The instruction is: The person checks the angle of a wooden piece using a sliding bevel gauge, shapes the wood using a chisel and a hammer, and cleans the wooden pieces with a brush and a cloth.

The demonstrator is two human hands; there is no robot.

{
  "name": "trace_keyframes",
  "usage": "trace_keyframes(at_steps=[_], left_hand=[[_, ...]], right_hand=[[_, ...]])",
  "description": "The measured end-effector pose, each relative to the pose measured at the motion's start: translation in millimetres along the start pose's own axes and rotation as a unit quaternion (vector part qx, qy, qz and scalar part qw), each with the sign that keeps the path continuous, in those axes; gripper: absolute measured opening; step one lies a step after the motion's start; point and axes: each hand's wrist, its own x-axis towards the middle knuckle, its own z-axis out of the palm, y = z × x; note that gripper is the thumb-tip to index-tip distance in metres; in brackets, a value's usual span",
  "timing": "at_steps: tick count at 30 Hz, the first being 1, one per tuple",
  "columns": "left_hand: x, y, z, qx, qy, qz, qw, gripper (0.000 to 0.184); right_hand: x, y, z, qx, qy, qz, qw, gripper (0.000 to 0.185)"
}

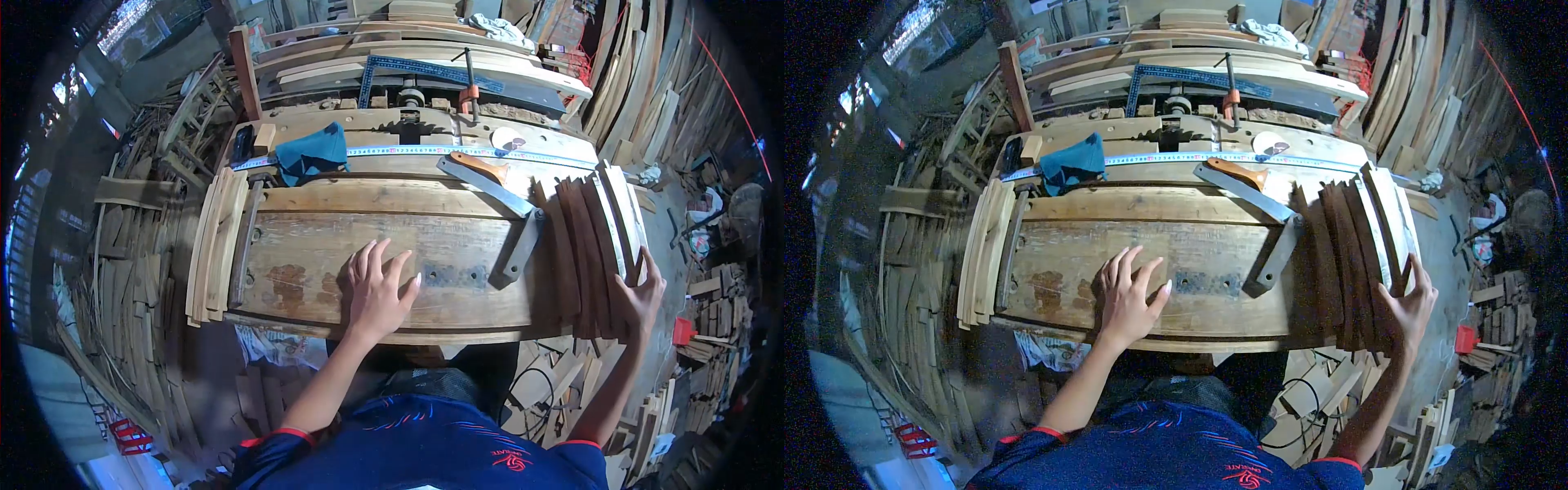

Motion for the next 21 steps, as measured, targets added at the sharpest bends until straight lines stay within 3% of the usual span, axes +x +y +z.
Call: trace_keyframes(at_steps=[8,12,16,17,21], left_hand=[[0,-2,4,0.011,0.01,-0.004,1.0,0.047],[0,-2,1,0.005,0.008,-0.006,1.0,0.046],[-2,-4,4,0.013,0.01,0.0,1.0,0.052],[-2,-5,5,0.014,0.009,-0.001,1.0,0.054],[0,-6,3,-0.051,0.049,-0.021,0.997,0.069]], right_hand=[[9,-27,-31,-0.003,0.012,-0.073,0.997,0.086],[11,-95,-49,-0.037,-0.02,-0.017,0.999,0.084],[12,-147,-54,0.005,-0.019,-0.045,0.999,0.079],[14,-149,-49,-0.008,0.002,-0.1,0.995,0.078],[20,-200,-44,0.063,-0.111,-0.138,0.982,0.079]])
